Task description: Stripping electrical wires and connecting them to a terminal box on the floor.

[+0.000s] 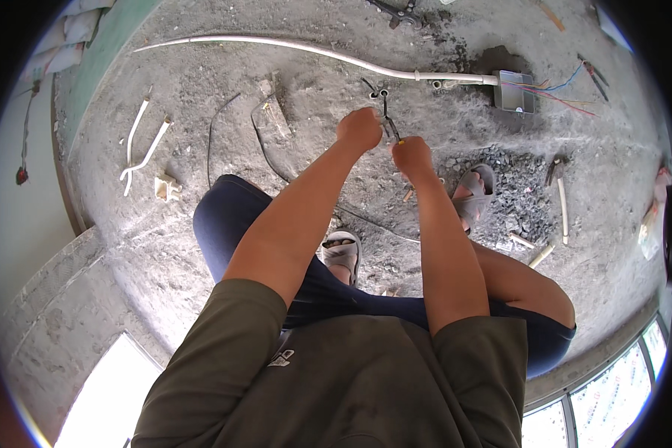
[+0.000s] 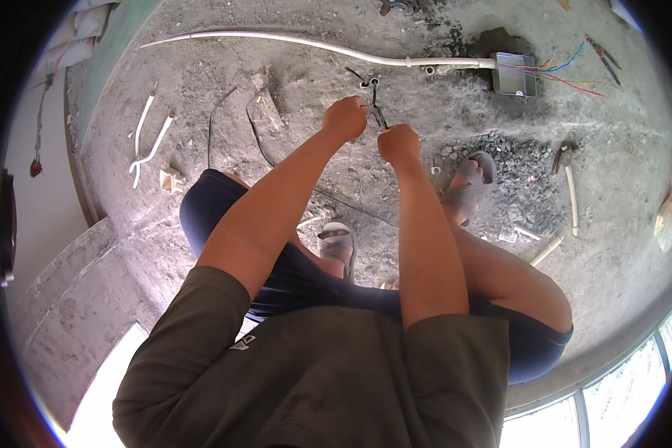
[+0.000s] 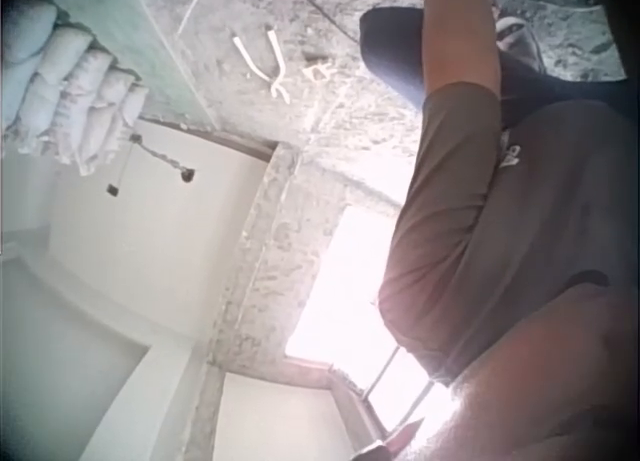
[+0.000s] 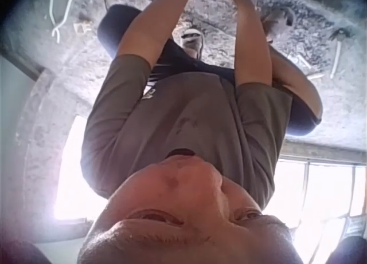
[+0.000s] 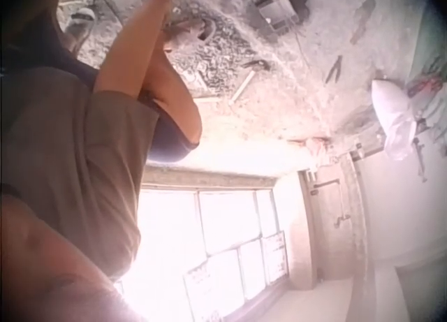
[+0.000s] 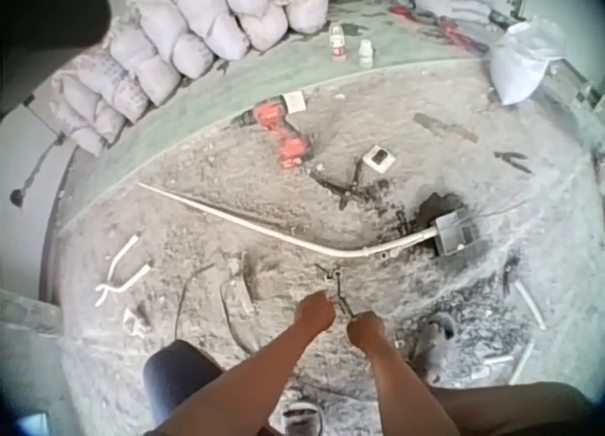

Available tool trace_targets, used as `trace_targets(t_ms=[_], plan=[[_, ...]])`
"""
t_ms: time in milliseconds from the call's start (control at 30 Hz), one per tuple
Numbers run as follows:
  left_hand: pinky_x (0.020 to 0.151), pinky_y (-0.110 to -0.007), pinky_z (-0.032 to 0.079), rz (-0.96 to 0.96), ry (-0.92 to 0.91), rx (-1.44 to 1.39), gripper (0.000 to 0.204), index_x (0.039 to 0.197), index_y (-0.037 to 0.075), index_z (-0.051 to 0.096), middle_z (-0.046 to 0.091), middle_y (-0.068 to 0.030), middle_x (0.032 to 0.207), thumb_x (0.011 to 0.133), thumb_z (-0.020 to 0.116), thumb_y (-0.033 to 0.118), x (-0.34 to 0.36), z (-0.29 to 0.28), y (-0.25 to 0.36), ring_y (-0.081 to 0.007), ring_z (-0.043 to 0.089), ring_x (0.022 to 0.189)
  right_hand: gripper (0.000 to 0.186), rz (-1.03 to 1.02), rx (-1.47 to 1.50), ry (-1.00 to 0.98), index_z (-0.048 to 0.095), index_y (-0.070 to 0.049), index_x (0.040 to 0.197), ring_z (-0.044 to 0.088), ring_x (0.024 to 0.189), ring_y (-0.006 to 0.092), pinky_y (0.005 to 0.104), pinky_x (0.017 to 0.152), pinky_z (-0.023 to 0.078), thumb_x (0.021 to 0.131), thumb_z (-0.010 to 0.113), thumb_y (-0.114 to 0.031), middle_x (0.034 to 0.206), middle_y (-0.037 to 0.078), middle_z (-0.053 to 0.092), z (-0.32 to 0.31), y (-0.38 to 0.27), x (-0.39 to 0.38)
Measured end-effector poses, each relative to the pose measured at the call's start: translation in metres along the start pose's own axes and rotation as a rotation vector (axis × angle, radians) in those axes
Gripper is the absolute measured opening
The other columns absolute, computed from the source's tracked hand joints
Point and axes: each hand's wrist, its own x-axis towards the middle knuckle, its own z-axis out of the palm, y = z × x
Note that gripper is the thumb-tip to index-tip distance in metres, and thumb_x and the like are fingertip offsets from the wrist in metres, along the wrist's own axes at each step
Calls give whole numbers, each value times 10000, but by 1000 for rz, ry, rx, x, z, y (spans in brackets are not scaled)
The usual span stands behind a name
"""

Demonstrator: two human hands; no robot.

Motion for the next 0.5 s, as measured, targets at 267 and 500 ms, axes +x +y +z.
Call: trace_targets(t_ms=[267, 500], plan=[[758, -467, 496, 89, -5, 122, 160, 878, 51, 612, 664, -188, 877, 868, 502, 166, -3, -11, 16, -373, 639, 873, 247, -56, -93, 102, 691, -19, 932, 640, 962, 375, 427, 842, 509, 799, 547, -168, 972, 228, 667, -20, -18, -21], [683, -437, 522, 18, 87, 15, 161, 842, 54, 658, 670, -196, 863, 824, 522, 140, 1, -4, 10, -339, 663, 777, 260, -15, -49, 88, 683, -19, 962, 626, 1006, 375, 429, 862, 501, 797, 546, -166, 1023, 238, 657, -13, -14, -11]])
